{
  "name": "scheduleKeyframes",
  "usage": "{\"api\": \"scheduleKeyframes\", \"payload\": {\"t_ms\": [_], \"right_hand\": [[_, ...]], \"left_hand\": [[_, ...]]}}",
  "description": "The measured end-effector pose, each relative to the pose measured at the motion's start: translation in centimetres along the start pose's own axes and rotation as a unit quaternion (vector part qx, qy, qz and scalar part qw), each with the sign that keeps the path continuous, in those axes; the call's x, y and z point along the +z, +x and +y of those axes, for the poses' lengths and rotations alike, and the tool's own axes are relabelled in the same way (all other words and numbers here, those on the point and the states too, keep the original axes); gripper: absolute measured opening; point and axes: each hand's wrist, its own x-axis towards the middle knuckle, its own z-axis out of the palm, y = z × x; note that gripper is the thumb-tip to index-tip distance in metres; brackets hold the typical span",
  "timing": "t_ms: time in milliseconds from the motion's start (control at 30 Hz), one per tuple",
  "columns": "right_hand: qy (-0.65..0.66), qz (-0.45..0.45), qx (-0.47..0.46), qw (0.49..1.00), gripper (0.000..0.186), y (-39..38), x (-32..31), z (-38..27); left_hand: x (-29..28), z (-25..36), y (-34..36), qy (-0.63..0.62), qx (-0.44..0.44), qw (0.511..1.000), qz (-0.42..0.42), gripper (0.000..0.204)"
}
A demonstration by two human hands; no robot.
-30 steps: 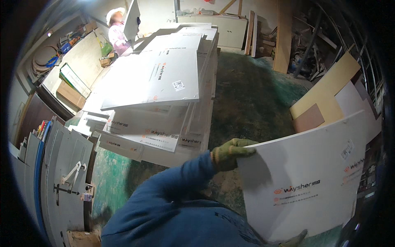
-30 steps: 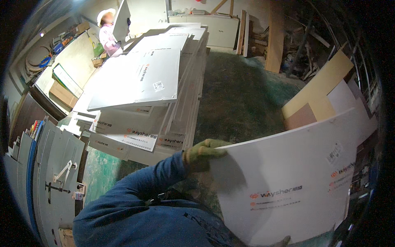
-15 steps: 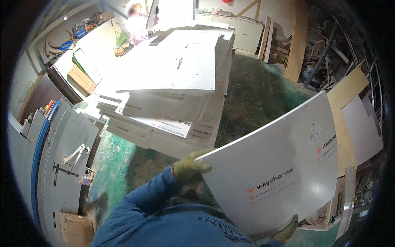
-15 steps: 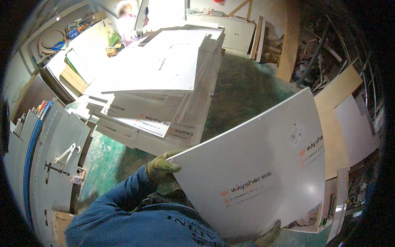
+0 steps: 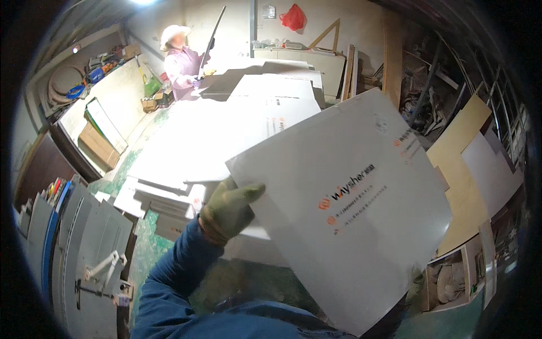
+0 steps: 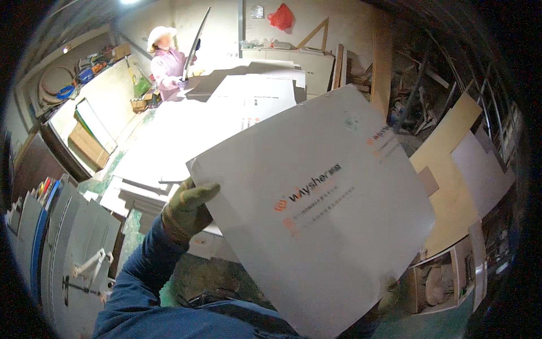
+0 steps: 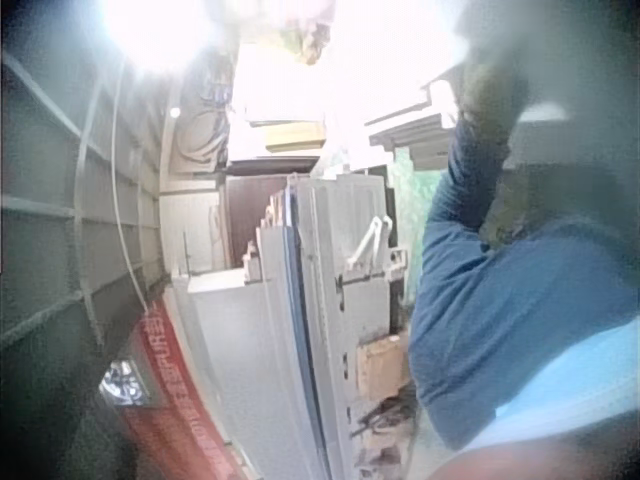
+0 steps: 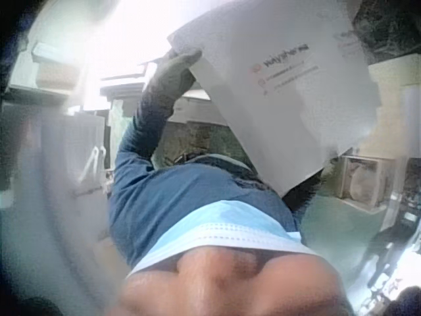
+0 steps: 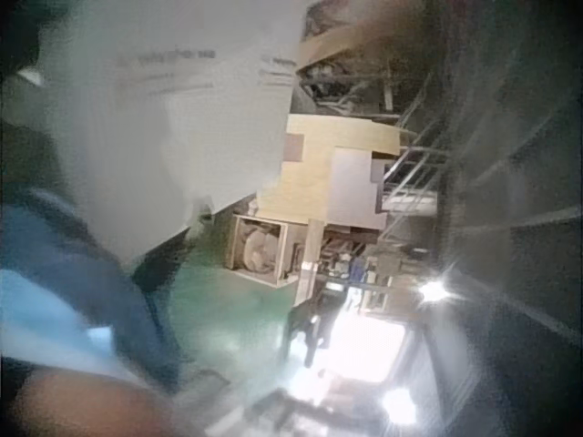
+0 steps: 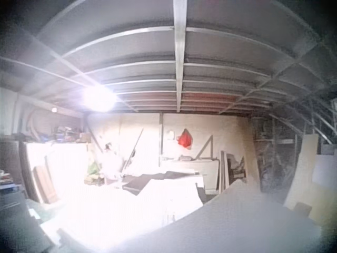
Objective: The person measures white panels with a tape measure, marks them, and drills holes using a drill press. They handle multiple panels, moving them between a stack and the drill press, and place drilled panels on a nearby table.
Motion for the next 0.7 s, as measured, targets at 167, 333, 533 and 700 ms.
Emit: {"api": "scheduleKeyframes", "payload": {"t_ms": [167, 333, 533, 700], "right_hand": [[0.062, -0.083, 0.043, 0.994, 0.057, 0.7, 10.3, 6.8], [0.130, -0.231, 0.101, 0.959, 0.063, 1.9, 18.0, 9.7], [0.022, -0.128, 0.082, 0.988, 0.060, 1.0, 24.9, 11.8], [0.086, -0.064, 0.042, 0.993, 0.057, 2.3, 24.0, 16.2]], "left_hand": [[-14.3, 3.3, 3.8, 0.038, -0.039, 0.995, -0.079, 0.042], [-20.8, 5.4, 6.1, -0.064, 0.040, 0.987, -0.145, 0.029], [-27.6, 4.2, 9.0, 0.156, 0.085, 0.984, 0.017, 0.030], [-27.9, 9.7, 11.2, 0.207, -0.128, 0.964, 0.103, 0.040]]}}
